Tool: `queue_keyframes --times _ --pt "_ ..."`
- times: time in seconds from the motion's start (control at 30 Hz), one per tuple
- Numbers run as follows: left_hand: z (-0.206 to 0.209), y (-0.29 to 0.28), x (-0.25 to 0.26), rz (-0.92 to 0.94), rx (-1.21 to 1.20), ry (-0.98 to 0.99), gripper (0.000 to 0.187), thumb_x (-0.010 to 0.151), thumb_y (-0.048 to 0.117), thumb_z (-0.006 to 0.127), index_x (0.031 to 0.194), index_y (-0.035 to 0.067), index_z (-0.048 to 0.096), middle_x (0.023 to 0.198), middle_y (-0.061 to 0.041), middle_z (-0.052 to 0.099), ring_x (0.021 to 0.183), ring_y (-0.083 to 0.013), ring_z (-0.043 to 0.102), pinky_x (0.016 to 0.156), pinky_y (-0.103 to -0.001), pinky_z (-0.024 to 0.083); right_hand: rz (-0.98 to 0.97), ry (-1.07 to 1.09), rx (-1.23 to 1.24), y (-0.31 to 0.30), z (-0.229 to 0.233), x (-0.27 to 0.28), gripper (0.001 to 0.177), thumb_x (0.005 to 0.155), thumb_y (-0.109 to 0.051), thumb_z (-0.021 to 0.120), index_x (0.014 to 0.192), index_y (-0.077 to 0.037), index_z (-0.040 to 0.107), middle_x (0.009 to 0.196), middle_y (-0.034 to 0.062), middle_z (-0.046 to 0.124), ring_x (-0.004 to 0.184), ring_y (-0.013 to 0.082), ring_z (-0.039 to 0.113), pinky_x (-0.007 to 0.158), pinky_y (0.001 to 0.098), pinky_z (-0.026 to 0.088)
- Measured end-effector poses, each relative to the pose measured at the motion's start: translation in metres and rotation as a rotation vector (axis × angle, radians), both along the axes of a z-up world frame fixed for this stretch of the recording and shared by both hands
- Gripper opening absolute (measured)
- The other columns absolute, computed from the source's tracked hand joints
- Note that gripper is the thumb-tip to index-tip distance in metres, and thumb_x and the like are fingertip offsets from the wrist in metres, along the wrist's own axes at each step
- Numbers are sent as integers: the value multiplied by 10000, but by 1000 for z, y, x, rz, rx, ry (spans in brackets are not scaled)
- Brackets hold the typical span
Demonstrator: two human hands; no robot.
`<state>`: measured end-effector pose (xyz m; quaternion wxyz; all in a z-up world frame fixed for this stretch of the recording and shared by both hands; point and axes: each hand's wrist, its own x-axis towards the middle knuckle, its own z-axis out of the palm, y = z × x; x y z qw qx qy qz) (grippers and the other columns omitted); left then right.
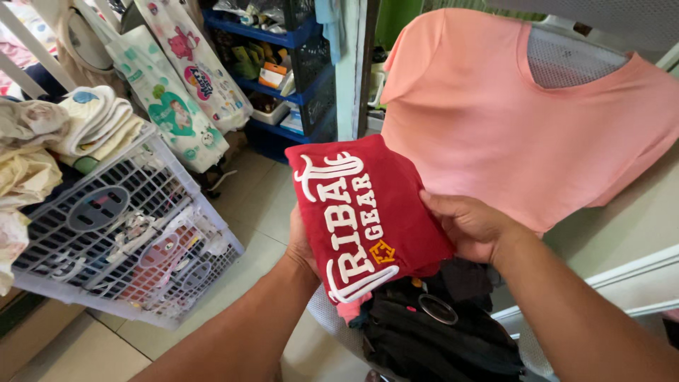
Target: The person sorts various garments from a pile on a chair, holding them up to inspect them before stacking them and placing the stack into a closet shelf.
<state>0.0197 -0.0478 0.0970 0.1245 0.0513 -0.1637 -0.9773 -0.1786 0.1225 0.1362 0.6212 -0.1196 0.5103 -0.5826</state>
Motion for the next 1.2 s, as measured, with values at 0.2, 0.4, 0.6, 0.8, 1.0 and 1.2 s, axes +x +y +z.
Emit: queue_keyframes --times 0.2,0.4,0.6,0.8,1.0,1.2 --pt "7 1 6 -35 -18 -34 848 914 775 406 1384 98 605 1325 -181 671 1161 -375 660 1014 -582 518 -90 175 -51 1 18 -3 480 913 -116 631 1374 7 576 1345 195 660 1200 321 654 1042 534 535" --pt "11 16 1 23 29 -212 1004 816 889 270 1447 164 558 1417 -153 621 1272 -382 592 1082 -610 440 -22 234 -266 2 90 1 488 909 -141 633 1368 9 565 1331 173 671 1191 300 673 1037 511 532" --pt "25 35 -8 -28 48 -622 1008 833 893 106 1530 224 394 1528 -131 492 1383 -420 476 1123 -687 305 188 192 -420 -33 119 20 495 961 -161 642 1405 24 527 1368 161 630 1249 288 623 1113 501 489" --pt "30 44 -19 -11 42 5 944 852 844 199 1481 186 449 1465 -147 542 1312 -408 532 1090 -660 366 312 -73 -579 -55 110 52 518 993 -202 665 1438 18 516 1410 154 617 1297 263 603 1172 466 442" --pt "26 44 -14 -14 28 206 882 872 795 293 1432 148 505 1402 -162 592 1241 -396 587 1057 -632 427 71 158 -311 -48 95 54 431 946 -165 625 1343 -3 582 1344 142 666 1229 263 646 1084 451 519" --pt "7 39 0 -5 53 152 823 892 746 387 1383 110 561 1339 -177 642 1170 -384 643 1024 -604 488 -38 371 -136 -25 49 36 383 898 -106 654 1258 25 639 1268 218 708 1135 331 693 958 457 601"
